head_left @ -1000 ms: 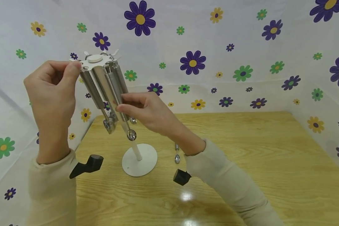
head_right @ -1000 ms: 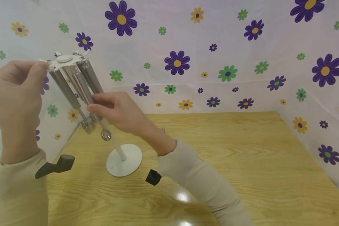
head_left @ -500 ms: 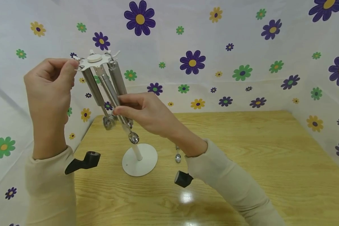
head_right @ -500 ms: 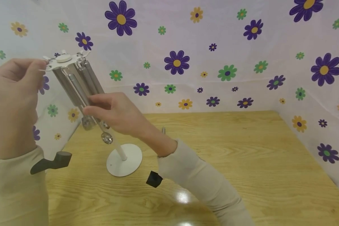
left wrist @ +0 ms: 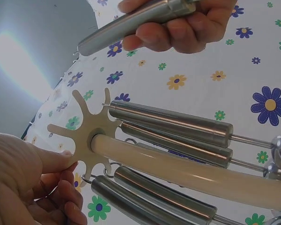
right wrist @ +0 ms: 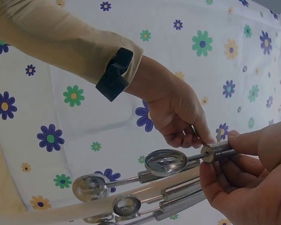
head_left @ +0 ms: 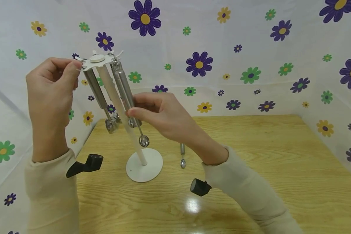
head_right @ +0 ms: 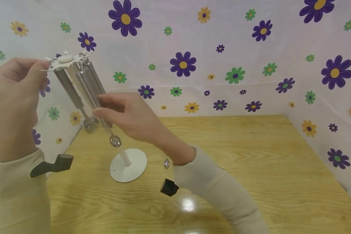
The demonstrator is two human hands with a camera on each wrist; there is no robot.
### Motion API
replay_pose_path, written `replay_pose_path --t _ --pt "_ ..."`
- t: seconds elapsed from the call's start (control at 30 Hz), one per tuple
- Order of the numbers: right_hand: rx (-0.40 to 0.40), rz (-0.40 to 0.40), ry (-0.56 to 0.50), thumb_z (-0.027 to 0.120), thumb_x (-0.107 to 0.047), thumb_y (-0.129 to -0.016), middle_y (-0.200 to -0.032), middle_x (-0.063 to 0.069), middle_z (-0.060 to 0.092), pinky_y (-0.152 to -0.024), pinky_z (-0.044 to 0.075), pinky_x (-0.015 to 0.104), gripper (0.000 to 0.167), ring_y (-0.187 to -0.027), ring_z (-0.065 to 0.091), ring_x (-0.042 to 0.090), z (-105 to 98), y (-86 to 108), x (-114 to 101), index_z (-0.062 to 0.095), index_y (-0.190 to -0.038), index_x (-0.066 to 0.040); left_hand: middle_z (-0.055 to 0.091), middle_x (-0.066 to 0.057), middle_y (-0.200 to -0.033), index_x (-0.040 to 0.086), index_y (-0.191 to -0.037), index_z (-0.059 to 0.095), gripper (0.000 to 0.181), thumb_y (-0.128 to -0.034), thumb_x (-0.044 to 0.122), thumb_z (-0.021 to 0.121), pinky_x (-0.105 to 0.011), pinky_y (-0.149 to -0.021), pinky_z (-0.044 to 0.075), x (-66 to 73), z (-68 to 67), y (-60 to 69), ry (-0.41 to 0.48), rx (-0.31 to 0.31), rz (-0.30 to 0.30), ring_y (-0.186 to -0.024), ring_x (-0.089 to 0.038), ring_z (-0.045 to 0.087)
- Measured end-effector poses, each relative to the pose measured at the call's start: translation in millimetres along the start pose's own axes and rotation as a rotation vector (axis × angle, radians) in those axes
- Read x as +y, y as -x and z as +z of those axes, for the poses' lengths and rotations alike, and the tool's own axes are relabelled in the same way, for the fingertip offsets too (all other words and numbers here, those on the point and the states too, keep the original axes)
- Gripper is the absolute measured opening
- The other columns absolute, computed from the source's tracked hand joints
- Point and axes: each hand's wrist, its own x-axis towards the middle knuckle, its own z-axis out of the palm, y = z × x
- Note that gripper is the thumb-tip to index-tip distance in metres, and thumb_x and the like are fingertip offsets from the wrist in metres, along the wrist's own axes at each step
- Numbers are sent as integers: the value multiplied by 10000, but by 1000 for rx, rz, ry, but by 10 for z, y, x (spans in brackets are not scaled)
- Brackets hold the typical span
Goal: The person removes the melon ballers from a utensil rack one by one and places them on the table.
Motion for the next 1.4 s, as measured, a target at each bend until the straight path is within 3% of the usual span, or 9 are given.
replay_pose_path --t 0.53,0.77,1.07,1.4 --pt "88 74 100 661 -77 -1017 -1028 73 728 -863 582 380 190 -890 672 241 -383 325 247 728 -1182 -10 630 6 -933 122 -1134 755 190 -1028 242 654 -173 -603 388 -18 -10 16 -51 -6 -1 -796 -153 509" --pt "119 139 108 673 -85 -1009 -1057 90 728 -884 582 377 205 -924 687 253 -534 451 342 720 -1193 -7 629 1 -944 124 -1135 754 189 -1029 242 652 -179 -578 364 -26 -11 13 -45 -5 -2 -794 -155 507" --pt "201 240 105 690 -88 -998 -1044 116 724 -879 580 366 231 -894 685 236 -747 645 632 712 -1202 17 625 -4 -947 121 -1140 750 192 -1031 243 650 -184 -575 355 -32 13 16 -48 -15 15 -792 -158 505" --pt "227 342 83 674 -120 -1016 -1041 84 722 -920 564 355 237 -902 692 231 -940 849 858 690 -1186 46 634 -6 -957 124 -1160 750 216 -1030 265 651 -178 -578 374 -37 9 6 -58 -9 4 -804 -153 514"
